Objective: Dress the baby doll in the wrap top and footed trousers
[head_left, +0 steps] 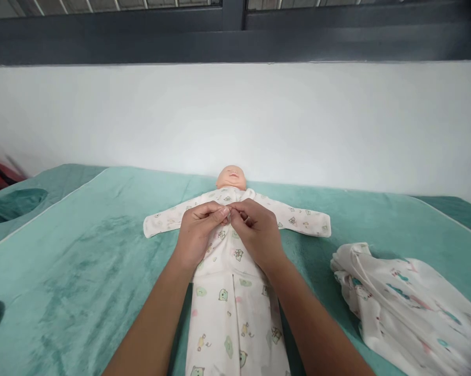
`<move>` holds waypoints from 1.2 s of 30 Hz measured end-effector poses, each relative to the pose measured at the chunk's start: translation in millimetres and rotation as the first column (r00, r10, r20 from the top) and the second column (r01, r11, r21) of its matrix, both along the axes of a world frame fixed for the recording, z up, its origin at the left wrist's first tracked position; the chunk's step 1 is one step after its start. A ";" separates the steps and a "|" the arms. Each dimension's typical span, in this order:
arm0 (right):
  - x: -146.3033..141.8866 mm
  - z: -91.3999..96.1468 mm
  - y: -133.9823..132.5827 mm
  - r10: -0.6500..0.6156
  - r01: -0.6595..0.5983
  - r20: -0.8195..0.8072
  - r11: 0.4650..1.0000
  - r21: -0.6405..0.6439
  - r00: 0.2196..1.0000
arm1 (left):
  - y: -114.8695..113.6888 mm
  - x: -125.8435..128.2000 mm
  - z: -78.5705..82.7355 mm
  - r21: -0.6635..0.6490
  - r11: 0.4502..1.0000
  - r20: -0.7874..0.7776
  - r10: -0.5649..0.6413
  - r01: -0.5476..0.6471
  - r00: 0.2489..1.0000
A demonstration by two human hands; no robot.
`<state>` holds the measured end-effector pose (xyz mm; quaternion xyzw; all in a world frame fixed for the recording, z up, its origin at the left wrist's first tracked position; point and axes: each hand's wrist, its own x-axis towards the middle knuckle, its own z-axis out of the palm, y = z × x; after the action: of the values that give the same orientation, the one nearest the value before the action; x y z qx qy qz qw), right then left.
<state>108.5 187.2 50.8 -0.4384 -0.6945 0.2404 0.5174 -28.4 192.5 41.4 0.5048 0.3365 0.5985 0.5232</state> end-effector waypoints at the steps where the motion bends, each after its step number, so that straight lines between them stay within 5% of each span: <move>1: 0.6 -0.3 -0.1 -0.004 0.003 0.049 1.000 0.023 0.999 | -0.2 -0.5 0.5 -0.007 1.000 -0.014 -0.009 0.009 1.000; 11: 5.8 -4.7 5.4 -0.115 0.116 0.030 0.993 -0.021 0.993 | -6.0 3.1 3.7 0.037 0.999 -0.251 0.034 -0.025 0.967; 17: 13.6 -2.3 8.2 -0.236 0.238 0.031 0.962 -0.138 0.971 | -2.0 -6.7 6.2 0.031 0.975 -0.274 0.218 -0.218 0.937; 23: 19.2 12.9 1.8 -0.144 0.223 0.334 0.952 -0.212 0.932 | 1.0 -12.9 8.4 0.030 0.983 -0.511 0.171 -0.181 0.842; 27: 13.4 24.3 -12.3 0.002 0.208 0.577 0.932 -0.297 0.817 | 0.3 -14.2 7.7 0.057 0.998 -0.582 0.067 -0.041 0.810; 30: 4.8 26.1 -20.3 -0.016 0.271 0.716 0.932 -0.242 0.697 | 0.2 -16.0 7.1 0.064 0.996 -0.601 -0.011 0.062 0.799; 33: -0.3 25.1 -22.2 -0.036 0.295 0.759 0.932 -0.209 0.651 | -0.2 -16.7 7.4 0.067 0.994 -0.613 -0.024 0.082 0.790; 36: 1.4 25.1 -21.3 -0.013 0.274 0.727 0.931 -0.241 0.686 | -1.8 -16.8 8.9 0.037 0.997 -0.620 -0.035 0.074 0.784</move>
<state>109.9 165.9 75.9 -0.6311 -0.7526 0.1223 0.1430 -45.2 190.7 50.3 0.6979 0.4566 0.3946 0.3858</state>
